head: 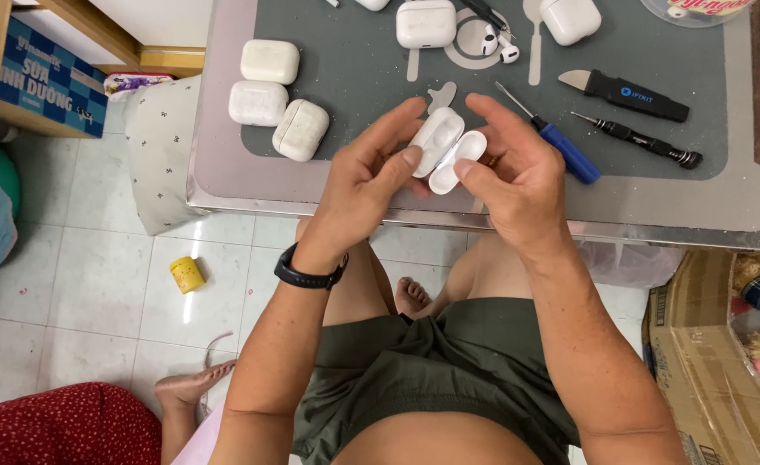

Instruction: Disassembling and inspecting an earbud charging case using a screwdriver and prying tool

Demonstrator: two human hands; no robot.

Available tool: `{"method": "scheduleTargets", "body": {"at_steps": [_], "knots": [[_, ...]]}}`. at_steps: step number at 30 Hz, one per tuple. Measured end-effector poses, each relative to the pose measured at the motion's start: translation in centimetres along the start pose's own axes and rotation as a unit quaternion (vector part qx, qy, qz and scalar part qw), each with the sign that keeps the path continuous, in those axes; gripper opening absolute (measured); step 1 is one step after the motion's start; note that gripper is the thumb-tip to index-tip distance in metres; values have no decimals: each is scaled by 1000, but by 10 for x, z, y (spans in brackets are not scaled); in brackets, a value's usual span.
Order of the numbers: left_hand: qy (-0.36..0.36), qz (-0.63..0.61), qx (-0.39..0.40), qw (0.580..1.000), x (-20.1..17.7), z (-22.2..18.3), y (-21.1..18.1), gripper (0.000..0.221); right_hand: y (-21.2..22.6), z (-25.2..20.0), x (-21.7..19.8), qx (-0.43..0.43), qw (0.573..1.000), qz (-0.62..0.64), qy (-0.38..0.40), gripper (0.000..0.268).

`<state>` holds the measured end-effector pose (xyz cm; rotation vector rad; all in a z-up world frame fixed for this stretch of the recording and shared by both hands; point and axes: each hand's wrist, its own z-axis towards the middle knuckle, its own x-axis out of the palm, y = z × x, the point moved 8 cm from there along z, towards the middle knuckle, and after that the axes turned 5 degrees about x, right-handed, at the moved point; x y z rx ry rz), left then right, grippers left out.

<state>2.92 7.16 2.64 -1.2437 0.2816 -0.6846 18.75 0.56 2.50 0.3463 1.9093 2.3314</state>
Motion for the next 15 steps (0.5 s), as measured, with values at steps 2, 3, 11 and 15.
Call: {"method": "scheduleTargets", "body": {"at_steps": [2, 3, 11, 15], "knots": [[1, -15, -13, 1000, -1, 4, 2, 42, 4, -1, 3, 4, 1000, 10, 1, 61], [2, -31, -25, 999, -2, 6, 4, 42, 5, -2, 5, 8, 1000, 20, 2, 62], [-30, 29, -9, 999, -1, 4, -3, 61, -10, 4, 3, 79, 993, 38, -75, 41], [-114, -2, 20, 993, -15, -2, -8, 51, -21, 2, 18, 162, 972, 132, -106, 21]]}}
